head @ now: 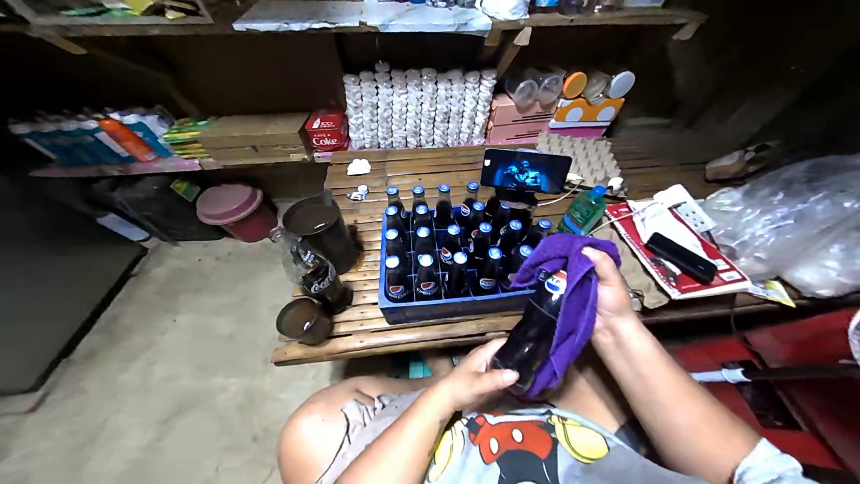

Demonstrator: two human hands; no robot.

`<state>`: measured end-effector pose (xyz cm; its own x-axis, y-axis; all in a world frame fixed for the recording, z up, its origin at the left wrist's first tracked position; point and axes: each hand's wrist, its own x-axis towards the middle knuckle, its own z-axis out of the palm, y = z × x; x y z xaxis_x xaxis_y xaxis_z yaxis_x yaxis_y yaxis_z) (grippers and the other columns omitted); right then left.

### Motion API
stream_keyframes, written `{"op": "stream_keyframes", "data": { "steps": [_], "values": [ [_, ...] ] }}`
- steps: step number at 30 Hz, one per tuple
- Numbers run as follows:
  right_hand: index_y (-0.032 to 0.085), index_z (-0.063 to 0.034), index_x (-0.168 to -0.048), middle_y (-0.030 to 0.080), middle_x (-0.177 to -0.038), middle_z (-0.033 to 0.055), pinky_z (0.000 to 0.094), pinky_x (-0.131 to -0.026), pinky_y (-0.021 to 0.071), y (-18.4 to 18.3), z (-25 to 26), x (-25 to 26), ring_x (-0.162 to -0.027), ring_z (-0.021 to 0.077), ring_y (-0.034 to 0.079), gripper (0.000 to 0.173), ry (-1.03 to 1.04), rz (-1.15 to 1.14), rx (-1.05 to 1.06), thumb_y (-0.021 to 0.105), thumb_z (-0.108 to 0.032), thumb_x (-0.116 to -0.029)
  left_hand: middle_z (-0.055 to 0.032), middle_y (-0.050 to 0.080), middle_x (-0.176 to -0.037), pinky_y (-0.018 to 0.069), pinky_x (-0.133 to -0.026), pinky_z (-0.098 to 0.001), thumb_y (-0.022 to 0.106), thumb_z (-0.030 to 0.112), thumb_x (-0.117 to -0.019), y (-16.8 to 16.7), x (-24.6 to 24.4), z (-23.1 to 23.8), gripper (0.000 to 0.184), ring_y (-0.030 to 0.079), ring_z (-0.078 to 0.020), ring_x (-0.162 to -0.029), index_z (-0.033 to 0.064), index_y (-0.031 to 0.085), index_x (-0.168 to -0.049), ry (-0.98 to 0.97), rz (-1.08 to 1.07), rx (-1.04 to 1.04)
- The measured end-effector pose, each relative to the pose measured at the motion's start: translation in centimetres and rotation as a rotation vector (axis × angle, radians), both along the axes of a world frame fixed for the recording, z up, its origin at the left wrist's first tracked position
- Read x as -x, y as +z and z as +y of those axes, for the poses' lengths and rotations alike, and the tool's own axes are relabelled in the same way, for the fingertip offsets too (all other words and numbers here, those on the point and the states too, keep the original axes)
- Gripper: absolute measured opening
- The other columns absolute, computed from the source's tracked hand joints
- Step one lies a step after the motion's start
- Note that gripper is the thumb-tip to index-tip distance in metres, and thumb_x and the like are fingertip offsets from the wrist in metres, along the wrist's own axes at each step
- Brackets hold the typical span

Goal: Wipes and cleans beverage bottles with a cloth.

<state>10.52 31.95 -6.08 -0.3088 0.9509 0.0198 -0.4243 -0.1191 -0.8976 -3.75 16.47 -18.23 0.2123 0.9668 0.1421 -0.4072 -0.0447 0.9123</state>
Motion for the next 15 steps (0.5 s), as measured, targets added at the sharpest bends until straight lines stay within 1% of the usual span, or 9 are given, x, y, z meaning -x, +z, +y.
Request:
{"op": "stream_keyframes", "data": {
  "steps": [1, 3, 4, 5, 8, 10, 11, 13, 15],
  "values": [
    [0.062, -0.0097, -0.103, 0.073, -0.088, 0.0025, 0.0290, -0.079, 0.0623, -0.1, -0.1, -0.2, -0.085, 0.0092, 0.072, 0.020, 0.051, 0.045, -0.026, 0.056, -0.026, -0.0941, -0.0009, 0.067, -0.124, 0.0535, -0.099, -0.0296, 0.071, 0.054, -0.0889, -0.1, 0.0, -0.1, 0.083, 0.065, -0.0052, -0.110, -0.0016, 0.043, -0.143, -0.042, -0.060, -0.011],
    [0.071, -0.0135, -0.095, 0.075, -0.085, 0.0022, 0.0282, -0.075, 0.0624, -0.3, -0.2, -0.5, -0.081, 0.0085, 0.073, 0.028, 0.184, 0.148, -0.063, 0.075, -0.038, -0.0836, 0.0024, 0.071, -0.117, 0.0585, -0.088, -0.0290, 0.076, 0.048, -0.0873, -0.1, -0.1, -0.1, 0.074, 0.070, -0.0076, -0.100, 0.0140, 0.044, -0.144, -0.176, -0.205, -0.029],
    [0.073, -0.0166, -0.091, 0.075, -0.082, -0.0001, 0.0263, -0.072, 0.0623, -0.3, -0.3, -0.5, -0.077, 0.0064, 0.073, 0.028, 0.235, 0.182, -0.079, 0.080, -0.041, -0.0793, 0.0022, 0.073, -0.115, 0.0595, -0.084, -0.0280, 0.076, 0.045, -0.0885, -0.3, -0.2, -0.1, 0.067, 0.071, -0.0086, -0.097, 0.0215, 0.047, -0.144, -0.261, -0.277, -0.044],
    [0.075, -0.0190, -0.090, 0.075, -0.082, -0.0022, 0.0250, -0.071, 0.0622, -0.3, -0.4, -0.5, -0.076, 0.0047, 0.072, 0.025, 0.283, 0.214, -0.103, 0.080, -0.041, -0.0784, 0.0009, 0.074, -0.113, 0.0597, -0.082, -0.0272, 0.075, 0.045, -0.0904, -0.6, -0.4, 0.1, 0.060, 0.072, -0.0094, -0.094, 0.0258, 0.053, -0.142, -0.332, -0.339, -0.062],
    [0.076, -0.0197, -0.101, 0.077, -0.093, -0.0027, 0.0322, -0.084, 0.0622, -1.0, -0.4, -0.3, -0.089, 0.0073, 0.073, 0.026, 0.410, 0.282, -0.156, 0.077, -0.040, -0.0842, -0.0029, 0.076, -0.107, 0.0590, -0.080, -0.0263, 0.067, 0.055, -0.0931, -1.3, -0.8, 0.4, 0.053, 0.072, -0.0106, -0.091, 0.0257, 0.061, -0.137, -0.389, -0.430, -0.099],
    [0.076, -0.0196, -0.102, 0.077, -0.094, -0.0020, 0.0382, -0.088, 0.0618, -1.3, -0.2, -0.1, -0.090, 0.0101, 0.074, 0.029, 0.436, 0.271, -0.154, 0.077, -0.041, -0.0838, -0.0031, 0.075, -0.105, 0.0587, -0.078, -0.0260, 0.064, 0.059, -0.0933, -1.3, -0.8, 0.4, 0.053, 0.071, -0.0107, -0.088, 0.0254, 0.062, -0.135, -0.330, -0.420, -0.069],
    [0.076, -0.0198, -0.103, 0.077, -0.095, -0.0016, 0.0386, -0.088, 0.0617, -1.3, -0.2, -0.1, -0.092, 0.0106, 0.074, 0.031, 0.440, 0.248, -0.158, 0.077, -0.043, -0.0827, -0.0029, 0.075, -0.106, 0.0590, -0.078, -0.0266, 0.064, 0.059, -0.0935, -1.3, -0.8, 0.3, 0.054, 0.071, -0.0108, -0.089, 0.0248, 0.061, -0.135, -0.287, -0.396, -0.051],
    [0.075, -0.0191, -0.103, 0.077, -0.097, -0.0009, 0.0371, -0.088, 0.0614, -1.4, -0.3, -0.2, -0.094, 0.0105, 0.073, 0.035, 0.425, 0.199, -0.186, 0.079, -0.046, -0.0805, -0.0020, 0.073, -0.115, 0.0584, -0.088, -0.0312, 0.066, 0.055, -0.0941, -1.0, -0.6, 0.2, 0.058, 0.070, -0.0119, -0.099, 0.0199, 0.058, -0.139, -0.202, -0.323, -0.043],
    [0.075, -0.0201, -0.100, 0.077, -0.094, -0.0034, 0.0289, -0.083, 0.0616, -1.4, -1.0, -0.1, -0.090, 0.0057, 0.073, 0.035, 0.356, 0.138, -0.222, 0.081, -0.046, -0.0778, 0.0018, 0.072, -0.119, 0.0566, -0.095, -0.0322, 0.068, 0.052, -0.0932, -0.5, -0.7, 0.0, 0.062, 0.069, -0.0093, -0.106, 0.0140, 0.055, -0.140, -0.084, -0.226, -0.068]
  ]
}}
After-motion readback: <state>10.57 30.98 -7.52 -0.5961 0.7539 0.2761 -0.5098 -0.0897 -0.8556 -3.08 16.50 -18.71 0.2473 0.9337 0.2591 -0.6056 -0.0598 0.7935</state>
